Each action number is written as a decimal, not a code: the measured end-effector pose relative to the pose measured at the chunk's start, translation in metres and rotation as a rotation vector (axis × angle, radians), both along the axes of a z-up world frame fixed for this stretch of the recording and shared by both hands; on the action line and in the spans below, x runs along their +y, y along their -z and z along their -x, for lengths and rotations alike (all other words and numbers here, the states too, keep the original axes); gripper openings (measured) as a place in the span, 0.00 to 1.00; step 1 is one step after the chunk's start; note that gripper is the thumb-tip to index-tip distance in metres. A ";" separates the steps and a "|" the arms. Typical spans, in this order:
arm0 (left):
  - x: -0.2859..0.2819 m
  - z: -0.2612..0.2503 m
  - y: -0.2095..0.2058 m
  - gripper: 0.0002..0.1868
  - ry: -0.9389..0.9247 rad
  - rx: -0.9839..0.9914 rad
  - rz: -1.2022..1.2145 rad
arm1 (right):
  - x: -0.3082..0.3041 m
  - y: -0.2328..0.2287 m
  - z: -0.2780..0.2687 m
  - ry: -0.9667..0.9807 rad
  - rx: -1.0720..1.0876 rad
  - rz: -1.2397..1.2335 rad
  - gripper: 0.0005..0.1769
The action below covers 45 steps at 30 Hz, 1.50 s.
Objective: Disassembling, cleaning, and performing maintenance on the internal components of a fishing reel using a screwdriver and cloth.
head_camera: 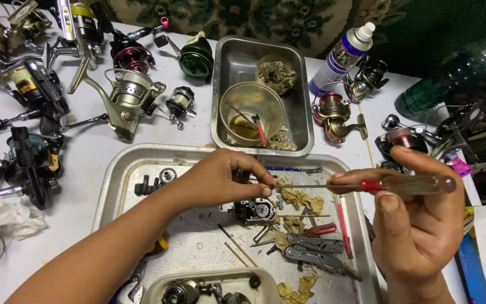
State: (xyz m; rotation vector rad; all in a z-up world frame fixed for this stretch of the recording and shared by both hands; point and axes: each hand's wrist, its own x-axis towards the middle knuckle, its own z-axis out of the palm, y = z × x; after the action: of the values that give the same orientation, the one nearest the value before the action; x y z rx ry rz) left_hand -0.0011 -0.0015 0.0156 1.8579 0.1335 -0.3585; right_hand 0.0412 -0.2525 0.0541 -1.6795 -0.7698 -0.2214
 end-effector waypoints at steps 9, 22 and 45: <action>0.000 0.000 0.027 0.10 0.183 -0.431 -0.061 | -0.003 0.004 0.003 -0.020 -0.025 0.066 0.22; -0.003 0.001 0.035 0.12 0.298 -0.627 -0.395 | 0.003 -0.001 0.004 -0.089 -0.039 0.246 0.20; -0.005 0.001 0.038 0.20 0.457 -0.486 -0.617 | 0.013 0.012 -0.003 -0.170 -0.132 0.469 0.21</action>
State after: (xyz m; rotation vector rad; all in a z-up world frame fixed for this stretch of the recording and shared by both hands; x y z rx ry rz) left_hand -0.0018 -0.0066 -0.0219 2.5316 -0.5814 -0.1695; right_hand 0.0441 -0.2394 0.0416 -2.0386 -1.1214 -0.0311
